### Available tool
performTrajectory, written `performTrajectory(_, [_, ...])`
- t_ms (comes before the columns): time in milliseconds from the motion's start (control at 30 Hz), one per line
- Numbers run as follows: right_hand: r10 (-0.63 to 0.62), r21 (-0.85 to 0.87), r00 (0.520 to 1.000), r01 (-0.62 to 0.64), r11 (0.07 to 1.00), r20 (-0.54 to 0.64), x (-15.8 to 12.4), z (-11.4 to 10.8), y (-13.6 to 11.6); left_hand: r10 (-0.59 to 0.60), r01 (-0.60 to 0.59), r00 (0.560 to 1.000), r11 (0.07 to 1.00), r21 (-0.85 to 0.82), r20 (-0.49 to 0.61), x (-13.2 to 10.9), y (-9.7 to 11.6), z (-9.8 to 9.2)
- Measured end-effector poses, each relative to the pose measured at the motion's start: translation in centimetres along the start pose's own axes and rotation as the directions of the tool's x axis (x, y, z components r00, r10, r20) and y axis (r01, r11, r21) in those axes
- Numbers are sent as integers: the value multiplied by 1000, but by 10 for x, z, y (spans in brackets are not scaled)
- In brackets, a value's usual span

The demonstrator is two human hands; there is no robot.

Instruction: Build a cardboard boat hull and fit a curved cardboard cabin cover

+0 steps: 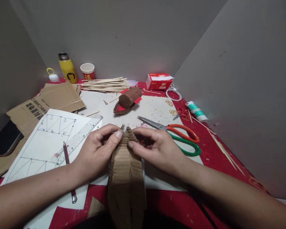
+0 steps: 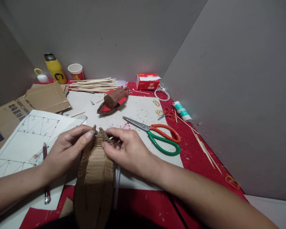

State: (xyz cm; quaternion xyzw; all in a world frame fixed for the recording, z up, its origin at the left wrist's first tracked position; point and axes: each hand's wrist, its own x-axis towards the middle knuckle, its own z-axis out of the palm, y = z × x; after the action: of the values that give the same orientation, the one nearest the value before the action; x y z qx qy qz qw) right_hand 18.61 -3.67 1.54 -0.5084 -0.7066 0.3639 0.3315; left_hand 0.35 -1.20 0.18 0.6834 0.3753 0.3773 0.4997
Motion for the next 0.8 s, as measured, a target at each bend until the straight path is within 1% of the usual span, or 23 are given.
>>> performTrajectory(67, [13,-5,1000,-13,1000,7,0,0,-2,-7,7,1000,1000,-3,22,1,-1,-1])
performTrajectory(167, [-9,-27,1000,9,1000,0,1,0,-1,-30,31,998,999,-25,53,2,-1,-2])
performTrajectory(267, [-37,-61,999,36,997,-10,1,0,2,-79,83,995,994,-67,66,3,-1,-2])
performTrajectory(367, [-40,-129,999,38,991,-12,0,-4,4,-136,140,989,987,-76,61,4,-3,-3])
performTrajectory(433, [-45,-169,999,40,985,-22,-1,-11,2,-171,175,984,982,-74,53,5,-5,-4])
performTrajectory(500, [-52,-219,997,37,975,-64,-3,-24,-1,-203,206,978,976,-72,44,7,-8,-7])
performTrajectory(567, [-63,-308,989,19,951,-133,-6,-40,-3,-222,222,975,973,-54,21,9,-10,-11])
performTrajectory(633, [-107,-433,979,22,901,-174,-11,-55,-2,-230,230,973,973,-25,-5,12,-11,-16])
performTrajectory(700, [-159,-552,979,64,831,-125,-19,-66,3,-228,228,973,974,12,-25,14,-10,-21])
performTrajectory(767, [-167,-645,986,117,756,-17,-28,-68,13,-222,223,975,973,60,-32,16,-8,-24])
performTrajectory(800, [-148,-685,988,134,716,39,-32,-66,18,-216,217,976,972,85,-30,17,-7,-26])
